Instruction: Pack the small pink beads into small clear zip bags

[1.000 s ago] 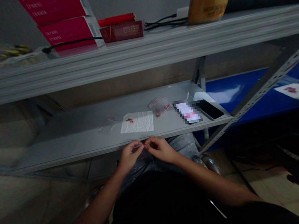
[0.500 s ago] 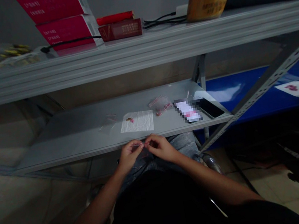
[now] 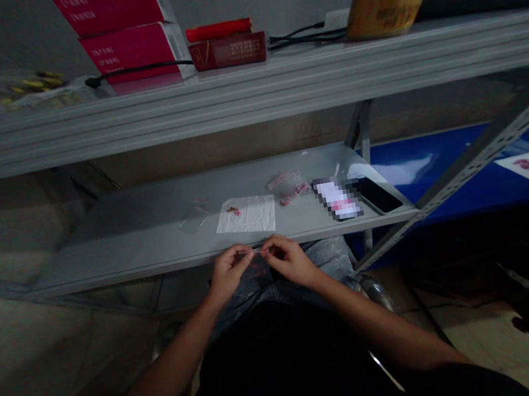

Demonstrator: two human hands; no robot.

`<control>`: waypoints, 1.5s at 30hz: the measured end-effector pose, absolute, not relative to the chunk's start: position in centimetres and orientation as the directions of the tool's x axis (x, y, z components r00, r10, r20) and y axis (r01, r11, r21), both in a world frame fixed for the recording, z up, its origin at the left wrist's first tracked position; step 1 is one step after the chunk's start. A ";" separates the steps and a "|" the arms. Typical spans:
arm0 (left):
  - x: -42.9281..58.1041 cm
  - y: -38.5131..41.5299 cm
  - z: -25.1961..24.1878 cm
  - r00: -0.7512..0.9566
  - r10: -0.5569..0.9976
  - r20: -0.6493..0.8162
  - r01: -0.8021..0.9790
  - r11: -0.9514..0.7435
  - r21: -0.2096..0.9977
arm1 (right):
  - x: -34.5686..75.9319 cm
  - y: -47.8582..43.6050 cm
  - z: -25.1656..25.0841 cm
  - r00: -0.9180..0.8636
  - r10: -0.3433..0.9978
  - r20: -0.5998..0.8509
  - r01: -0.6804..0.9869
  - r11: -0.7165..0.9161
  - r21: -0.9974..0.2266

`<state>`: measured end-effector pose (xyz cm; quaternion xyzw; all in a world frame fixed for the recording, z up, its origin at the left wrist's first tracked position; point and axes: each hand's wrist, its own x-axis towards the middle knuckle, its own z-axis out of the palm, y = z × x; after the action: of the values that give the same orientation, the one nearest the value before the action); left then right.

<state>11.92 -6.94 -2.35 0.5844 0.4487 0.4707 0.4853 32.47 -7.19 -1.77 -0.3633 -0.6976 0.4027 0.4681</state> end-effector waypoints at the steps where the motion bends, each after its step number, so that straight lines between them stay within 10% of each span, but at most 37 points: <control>1: 11.8 -6.9 -2.3 0.153 0.982 0.109 0.052 -0.119 0.992 | 32.5 -7.1 -1.9 -0.290 0.886 0.363 0.130 0.412 -0.902; 32: 12.1 -8.1 -0.5 0.302 0.929 0.214 0.238 -0.291 0.927 | 32.4 -7.6 -1.5 -0.348 0.889 0.297 0.204 0.381 -0.902; 45: 10.3 -6.4 0.0 0.101 0.984 0.149 0.083 -0.158 0.984 | 32.9 -6.5 -1.2 -0.291 0.918 0.270 0.138 0.320 -0.937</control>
<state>10.28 -6.36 0.04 0.5824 0.4577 0.4897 0.4599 32.91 -6.53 -1.24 -0.3901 -0.6765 0.4334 0.4497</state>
